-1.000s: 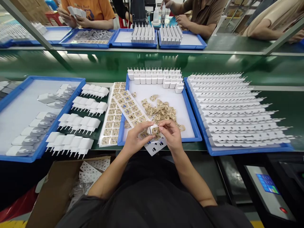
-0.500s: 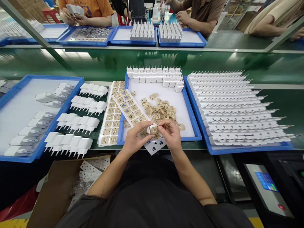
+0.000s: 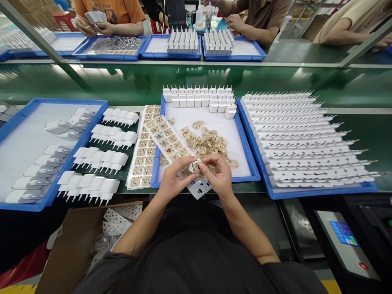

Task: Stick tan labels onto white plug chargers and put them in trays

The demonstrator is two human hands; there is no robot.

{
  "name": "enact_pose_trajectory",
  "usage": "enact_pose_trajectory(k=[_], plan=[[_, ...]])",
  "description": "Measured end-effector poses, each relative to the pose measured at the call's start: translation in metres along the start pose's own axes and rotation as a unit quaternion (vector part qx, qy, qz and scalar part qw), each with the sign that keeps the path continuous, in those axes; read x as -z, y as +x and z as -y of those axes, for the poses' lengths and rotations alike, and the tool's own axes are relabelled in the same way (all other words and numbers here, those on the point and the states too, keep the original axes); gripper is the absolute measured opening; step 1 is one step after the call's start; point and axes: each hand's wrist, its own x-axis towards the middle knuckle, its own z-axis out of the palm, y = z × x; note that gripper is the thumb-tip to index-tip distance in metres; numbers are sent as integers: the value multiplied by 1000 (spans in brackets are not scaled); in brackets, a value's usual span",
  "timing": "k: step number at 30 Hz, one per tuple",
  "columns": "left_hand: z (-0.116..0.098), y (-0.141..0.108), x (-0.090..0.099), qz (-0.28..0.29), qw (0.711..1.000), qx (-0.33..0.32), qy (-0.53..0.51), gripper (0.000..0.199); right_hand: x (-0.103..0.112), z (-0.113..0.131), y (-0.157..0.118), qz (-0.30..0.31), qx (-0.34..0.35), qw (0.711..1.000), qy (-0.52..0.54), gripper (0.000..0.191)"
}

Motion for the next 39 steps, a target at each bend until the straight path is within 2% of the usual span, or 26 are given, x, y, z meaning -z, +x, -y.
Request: enact_pose_trajectory(k=[7,11,14,16,18,20,22,24,28,33,39], plan=[[3,-1,0,-5,1000,-2,-1,40,0,6,0,-2,45,996,-77,7],[4,-1,-1,-14,1000,-26,3,40,-3,12,-1,-18,126,971,-201,8],[5,-3,-2,-22,999,-31,-2,40,-3,13,0,-33,124,963,-238,12],[8,-5,-3,-29,999,-17,-25,43,0,12,2,-43,75,972,-217,17],[10,-7,-4,-43,997,-4,-57,45,4,12,4,-33,10,988,-152,18],[12,-8,-5,-57,995,-1,-84,44,7,12,5,20,-55,997,-54,20],[13,-7,-6,-62,992,-11,-108,40,7,14,4,89,-104,990,37,26],[14,-7,-7,-62,990,-29,-120,39,3,15,1,113,-131,979,104,28],[15,-7,-7,-77,990,-85,-83,42,-10,12,-2,53,-142,970,188,11],[14,-6,-8,-90,981,-169,30,48,-19,11,-1,18,-125,975,184,6],[14,-7,-9,-102,976,-185,57,46,-22,11,-1,13,-105,978,180,4]])
